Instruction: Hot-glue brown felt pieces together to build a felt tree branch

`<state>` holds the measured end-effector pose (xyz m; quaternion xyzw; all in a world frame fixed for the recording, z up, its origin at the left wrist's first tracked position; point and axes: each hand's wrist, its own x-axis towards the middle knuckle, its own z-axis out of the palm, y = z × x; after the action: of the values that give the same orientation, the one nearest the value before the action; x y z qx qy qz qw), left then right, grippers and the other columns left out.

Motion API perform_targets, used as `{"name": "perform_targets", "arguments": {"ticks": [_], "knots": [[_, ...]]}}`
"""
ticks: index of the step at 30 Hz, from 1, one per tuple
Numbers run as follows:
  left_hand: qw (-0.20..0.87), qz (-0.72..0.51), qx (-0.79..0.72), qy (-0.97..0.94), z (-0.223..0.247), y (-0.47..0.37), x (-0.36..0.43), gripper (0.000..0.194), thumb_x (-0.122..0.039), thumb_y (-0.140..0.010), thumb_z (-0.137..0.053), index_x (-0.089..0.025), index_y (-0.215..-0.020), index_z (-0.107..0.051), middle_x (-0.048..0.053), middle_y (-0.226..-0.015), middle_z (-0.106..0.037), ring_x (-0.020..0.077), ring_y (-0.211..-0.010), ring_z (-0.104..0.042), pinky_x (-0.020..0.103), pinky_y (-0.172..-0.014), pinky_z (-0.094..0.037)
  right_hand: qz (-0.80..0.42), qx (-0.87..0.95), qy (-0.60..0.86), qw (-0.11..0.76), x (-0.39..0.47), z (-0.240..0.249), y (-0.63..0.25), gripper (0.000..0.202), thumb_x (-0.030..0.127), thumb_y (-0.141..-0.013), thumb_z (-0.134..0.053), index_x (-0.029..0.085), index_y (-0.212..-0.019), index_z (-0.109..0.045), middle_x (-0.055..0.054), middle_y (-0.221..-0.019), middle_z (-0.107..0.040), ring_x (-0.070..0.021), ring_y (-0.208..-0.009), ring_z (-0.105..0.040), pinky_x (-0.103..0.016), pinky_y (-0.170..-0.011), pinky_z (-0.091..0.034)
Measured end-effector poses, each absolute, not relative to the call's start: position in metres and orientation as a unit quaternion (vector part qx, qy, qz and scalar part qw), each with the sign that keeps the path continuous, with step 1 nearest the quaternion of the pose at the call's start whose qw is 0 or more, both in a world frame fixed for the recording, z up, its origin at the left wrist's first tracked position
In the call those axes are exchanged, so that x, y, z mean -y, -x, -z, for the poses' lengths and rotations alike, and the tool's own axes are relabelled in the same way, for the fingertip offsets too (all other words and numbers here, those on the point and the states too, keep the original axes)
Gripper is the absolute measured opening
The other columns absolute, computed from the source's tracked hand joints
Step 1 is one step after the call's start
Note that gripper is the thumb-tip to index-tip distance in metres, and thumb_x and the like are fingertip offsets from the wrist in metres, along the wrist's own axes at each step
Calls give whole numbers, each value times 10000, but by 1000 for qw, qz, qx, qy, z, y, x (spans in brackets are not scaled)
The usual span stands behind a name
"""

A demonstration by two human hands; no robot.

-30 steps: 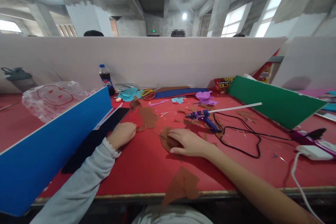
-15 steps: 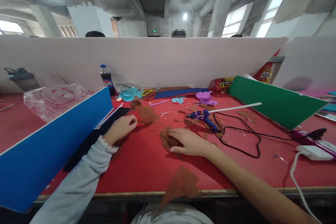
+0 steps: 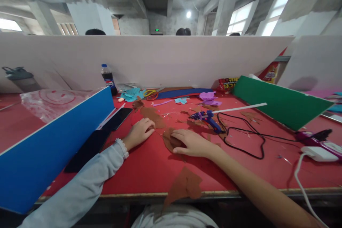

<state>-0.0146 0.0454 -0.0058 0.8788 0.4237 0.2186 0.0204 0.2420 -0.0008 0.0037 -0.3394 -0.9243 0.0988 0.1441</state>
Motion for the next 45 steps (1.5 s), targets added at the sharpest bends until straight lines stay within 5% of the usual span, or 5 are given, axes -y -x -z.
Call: {"name": "perform_targets", "arguments": {"ticks": [12,22,33,40,45], "knots": [[-15,-175,-446,-878,13,25,-52,172,-217,-861,-420,-177,-898,-583,46,-887,-562,167,-857,-524,288,-792,-403,-101,924,335,151,-2,0,-242,491,503,-814,-490,142,-1147,-517,-124,-1122,-575,-238,-1022,-526,-335,-845,-411],[-169,-32,-415,-894,5,12,-56,148,-164,-841,-431,-130,-762,-552,94,-818,-560,206,-792,-493,326,-729,-382,-87,924,326,179,0,-4,-242,512,506,-809,-494,163,-1189,-503,-116,-1238,-506,-248,-1110,-467,-370,-931,-369],[-166,-89,-479,-857,-4,19,-56,172,-168,-871,-351,-136,-813,-509,54,-711,-583,178,-643,-533,291,-623,-373,-76,935,277,209,2,-7,-241,373,406,-825,-508,173,-1112,-557,-114,-1160,-552,-226,-1071,-493,-356,-905,-384],[-80,-201,-402,-890,-3,12,-29,225,-195,-918,-278,-172,-1058,-453,58,-1002,-592,151,-893,-586,241,-733,-423,-82,938,276,191,1,-5,-238,397,424,-794,-547,159,-1089,-561,-112,-1134,-573,-224,-1028,-521,-332,-863,-407],[-85,-134,-390,-907,9,1,-15,230,-145,-881,-288,-141,-1006,-480,62,-867,-586,134,-673,-592,224,-589,-420,-85,936,288,181,0,-3,-240,491,463,-781,-555,154,-1161,-523,-127,-1197,-543,-233,-1084,-500,-345,-908,-387]]}}
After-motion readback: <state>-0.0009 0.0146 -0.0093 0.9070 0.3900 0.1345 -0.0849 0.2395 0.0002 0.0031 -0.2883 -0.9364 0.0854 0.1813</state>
